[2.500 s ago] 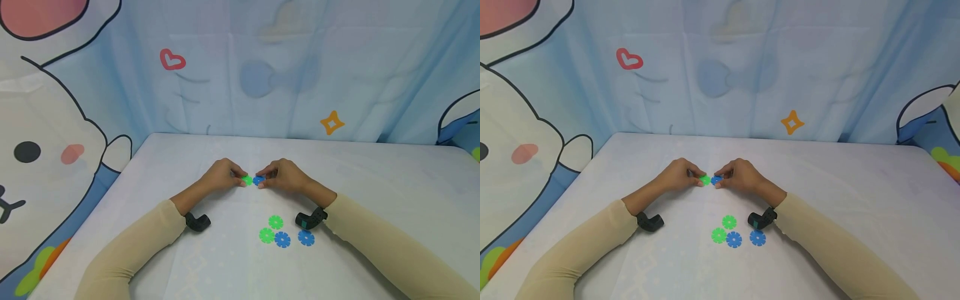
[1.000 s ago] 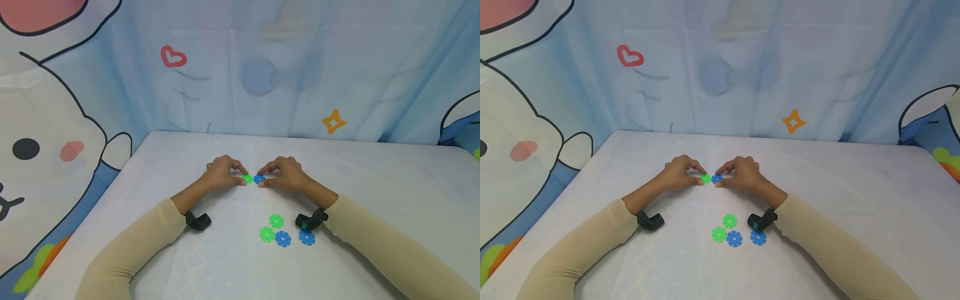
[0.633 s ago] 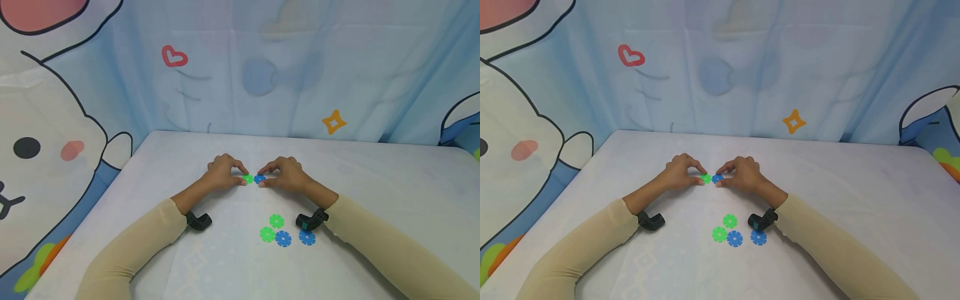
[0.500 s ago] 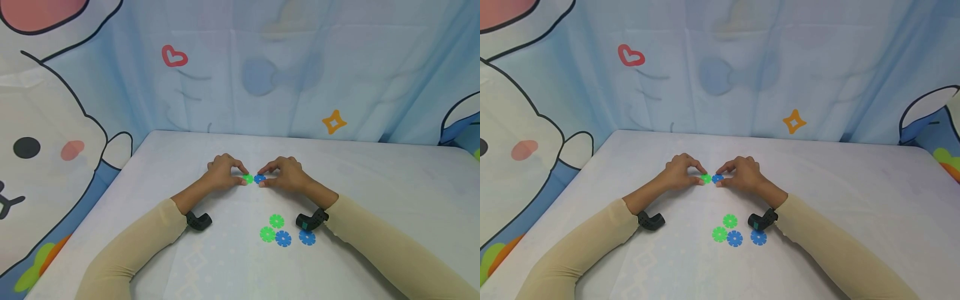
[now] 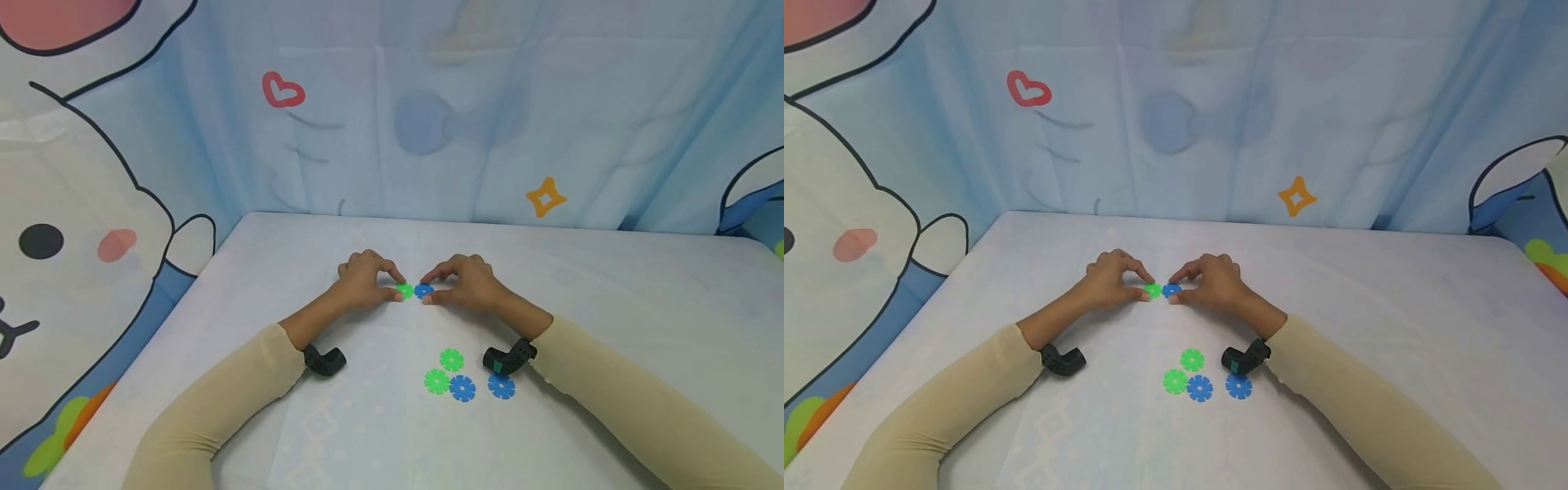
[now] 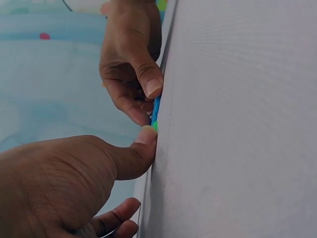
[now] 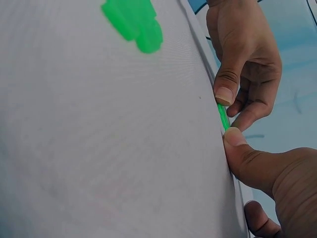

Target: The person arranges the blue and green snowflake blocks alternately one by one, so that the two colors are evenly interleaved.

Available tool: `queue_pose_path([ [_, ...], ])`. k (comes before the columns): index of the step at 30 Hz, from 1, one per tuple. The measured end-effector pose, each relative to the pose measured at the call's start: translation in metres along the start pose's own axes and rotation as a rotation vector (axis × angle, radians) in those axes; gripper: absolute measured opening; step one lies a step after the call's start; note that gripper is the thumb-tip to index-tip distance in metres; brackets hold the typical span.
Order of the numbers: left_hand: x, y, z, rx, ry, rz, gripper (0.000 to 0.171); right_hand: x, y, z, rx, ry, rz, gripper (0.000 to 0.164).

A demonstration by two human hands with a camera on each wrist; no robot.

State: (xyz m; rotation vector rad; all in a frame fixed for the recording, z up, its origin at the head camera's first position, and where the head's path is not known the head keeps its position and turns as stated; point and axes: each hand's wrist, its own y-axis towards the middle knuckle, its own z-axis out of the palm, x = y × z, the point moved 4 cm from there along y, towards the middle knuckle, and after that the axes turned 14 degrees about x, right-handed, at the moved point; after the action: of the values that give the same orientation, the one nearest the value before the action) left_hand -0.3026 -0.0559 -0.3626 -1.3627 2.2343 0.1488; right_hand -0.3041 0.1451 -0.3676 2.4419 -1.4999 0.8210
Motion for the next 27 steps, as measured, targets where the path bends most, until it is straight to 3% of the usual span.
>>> queue_pose_path([
  [27,-0.0039,-0.0018,0.0009,0.057,0.019,-0.012,0.033,-0.0015,-0.0054,-0.0026,0.018,0.029,-0.037,0.037],
])
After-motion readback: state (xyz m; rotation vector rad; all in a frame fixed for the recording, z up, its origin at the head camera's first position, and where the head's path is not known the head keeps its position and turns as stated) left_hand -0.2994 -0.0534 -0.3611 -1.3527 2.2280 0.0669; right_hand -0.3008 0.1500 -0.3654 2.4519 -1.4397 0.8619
